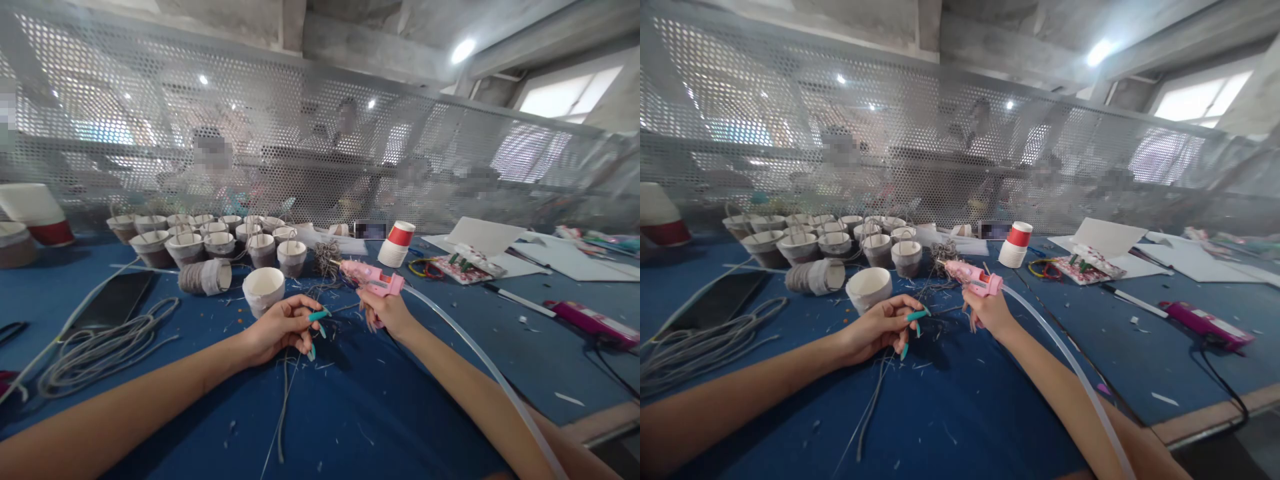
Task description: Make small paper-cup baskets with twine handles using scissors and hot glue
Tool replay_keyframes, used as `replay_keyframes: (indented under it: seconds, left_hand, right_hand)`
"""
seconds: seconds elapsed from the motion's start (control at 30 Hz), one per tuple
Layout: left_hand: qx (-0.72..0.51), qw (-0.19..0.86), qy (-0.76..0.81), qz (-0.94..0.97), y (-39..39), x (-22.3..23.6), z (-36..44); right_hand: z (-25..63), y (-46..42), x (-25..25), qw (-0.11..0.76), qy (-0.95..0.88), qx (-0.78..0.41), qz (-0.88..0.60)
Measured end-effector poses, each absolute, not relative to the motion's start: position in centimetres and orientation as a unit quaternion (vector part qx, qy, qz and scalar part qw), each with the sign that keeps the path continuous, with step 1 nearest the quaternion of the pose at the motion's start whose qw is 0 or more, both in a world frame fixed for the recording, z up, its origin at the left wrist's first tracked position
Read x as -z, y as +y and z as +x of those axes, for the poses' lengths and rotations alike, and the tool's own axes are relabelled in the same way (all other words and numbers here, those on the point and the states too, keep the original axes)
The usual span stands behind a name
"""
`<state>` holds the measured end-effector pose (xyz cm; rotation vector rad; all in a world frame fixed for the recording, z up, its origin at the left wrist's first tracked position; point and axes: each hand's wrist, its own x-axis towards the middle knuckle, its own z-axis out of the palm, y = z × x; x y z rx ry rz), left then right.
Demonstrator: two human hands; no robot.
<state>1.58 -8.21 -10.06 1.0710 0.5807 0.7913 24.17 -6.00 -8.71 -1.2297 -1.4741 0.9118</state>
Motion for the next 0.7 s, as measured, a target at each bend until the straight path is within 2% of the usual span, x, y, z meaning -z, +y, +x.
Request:
replay_keyframes:
  seconds: [0.37,0.7]
  left_hand:
    - [-0.363,0.749,0.269,0.484,-8.27,9.69,1.65]
    - [-0.367,0.752,0.260,0.482,-8.30,9.82,1.56]
  right_hand:
    - [24.26,-6.00,8.60,0.495,-0.598,-0.374,-0.507]
    - [24.67,-5.70,8.99,0.465,-0.641,-0.342,-0.505]
